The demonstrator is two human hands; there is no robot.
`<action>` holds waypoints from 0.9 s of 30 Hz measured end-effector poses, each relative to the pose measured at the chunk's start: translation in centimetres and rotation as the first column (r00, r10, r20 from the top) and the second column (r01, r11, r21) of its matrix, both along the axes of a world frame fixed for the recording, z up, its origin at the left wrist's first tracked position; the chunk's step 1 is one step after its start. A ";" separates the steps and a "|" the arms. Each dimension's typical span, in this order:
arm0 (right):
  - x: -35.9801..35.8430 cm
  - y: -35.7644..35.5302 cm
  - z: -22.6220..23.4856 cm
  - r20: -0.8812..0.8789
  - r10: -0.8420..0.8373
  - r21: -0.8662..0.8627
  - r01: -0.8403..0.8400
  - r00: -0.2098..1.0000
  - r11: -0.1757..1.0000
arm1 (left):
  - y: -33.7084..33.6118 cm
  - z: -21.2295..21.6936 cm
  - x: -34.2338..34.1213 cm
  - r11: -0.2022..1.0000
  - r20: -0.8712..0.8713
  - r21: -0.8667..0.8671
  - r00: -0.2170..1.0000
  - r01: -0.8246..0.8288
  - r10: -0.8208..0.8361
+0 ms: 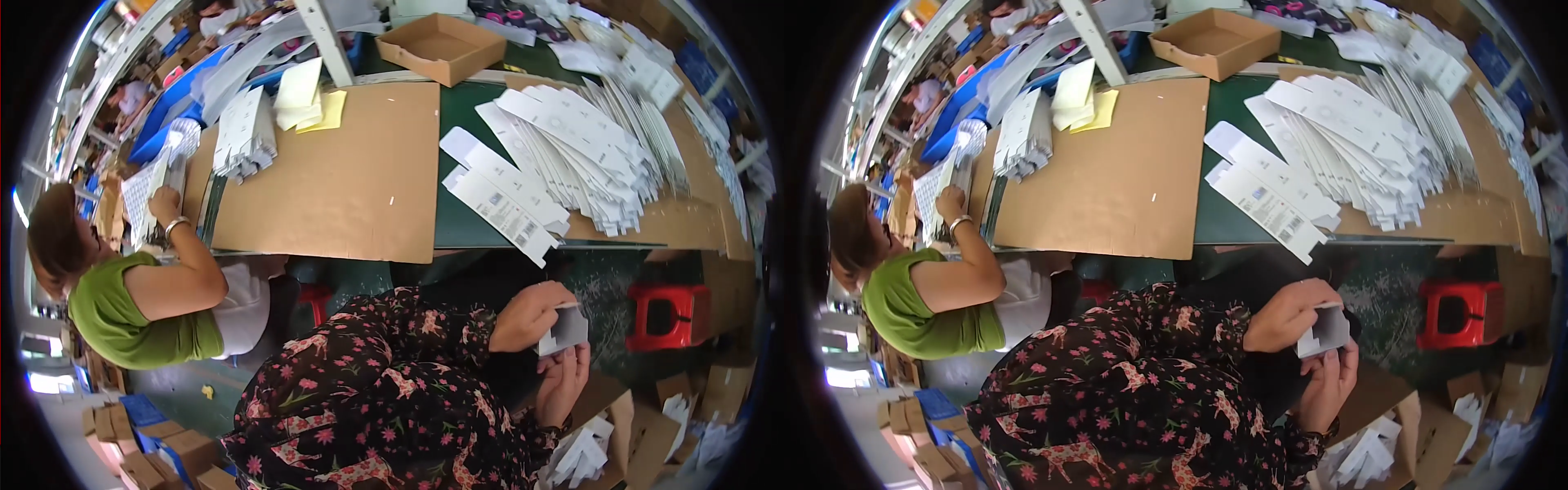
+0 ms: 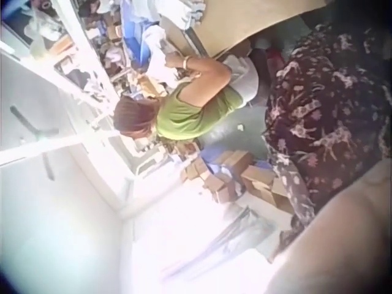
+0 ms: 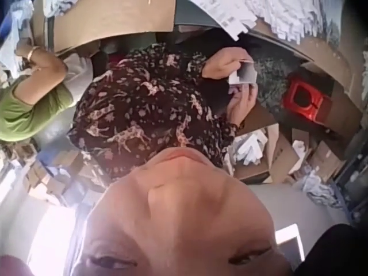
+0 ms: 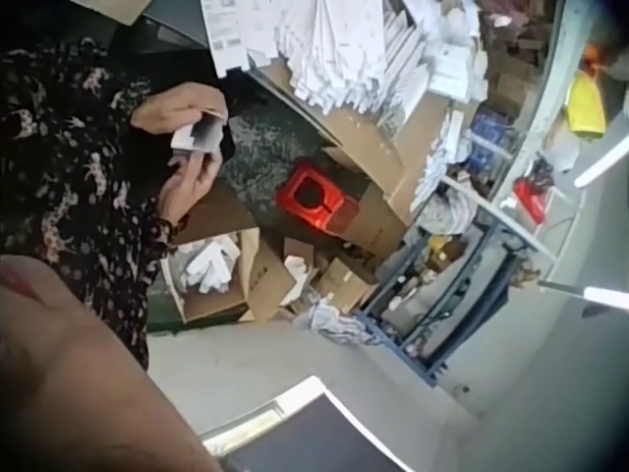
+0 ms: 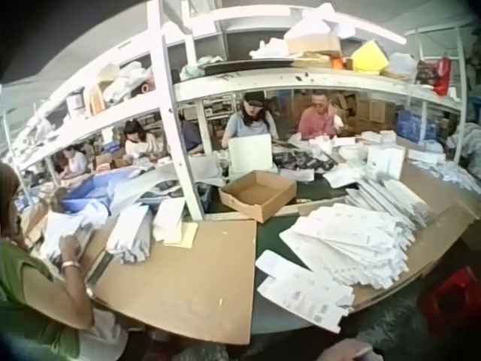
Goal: The person folds paper boxes by hand, inserts paper dividers into them, and places the assembled units into a cardboard box.
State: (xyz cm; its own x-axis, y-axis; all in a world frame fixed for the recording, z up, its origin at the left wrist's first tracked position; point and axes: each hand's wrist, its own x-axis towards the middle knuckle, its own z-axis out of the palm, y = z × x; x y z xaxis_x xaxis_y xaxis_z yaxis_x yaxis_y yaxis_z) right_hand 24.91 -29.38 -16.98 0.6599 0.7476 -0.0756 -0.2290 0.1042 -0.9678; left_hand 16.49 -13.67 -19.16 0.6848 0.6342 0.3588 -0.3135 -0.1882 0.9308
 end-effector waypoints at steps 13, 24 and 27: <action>2.7 -1.2 -0.9 0.088 -0.261 -0.118 0.270 0.961 0.956 | -0.5 0.2 0.3 0.893 -0.033 0.424 0.988 0.150 -0.151; 0.9 -0.6 2.5 -0.019 -0.270 -0.088 0.268 0.963 0.960 | 0.8 1.9 -0.5 0.680 -0.100 0.660 0.934 0.320 -0.343; 0.3 -0.7 2.7 0.047 -0.265 -0.098 0.268 0.963 0.958 | 0.6 1.8 -0.6 0.688 -0.163 0.640 0.935 0.342 -0.314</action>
State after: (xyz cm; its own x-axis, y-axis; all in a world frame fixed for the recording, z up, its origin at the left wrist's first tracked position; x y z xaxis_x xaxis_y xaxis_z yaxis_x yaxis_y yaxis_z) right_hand 25.18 -30.07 -14.26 0.8375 0.5336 -0.1177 -0.1742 0.0566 -0.9831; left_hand 15.90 -13.07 -17.32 0.8257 -0.0137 0.5639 -0.4405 -0.6401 0.6294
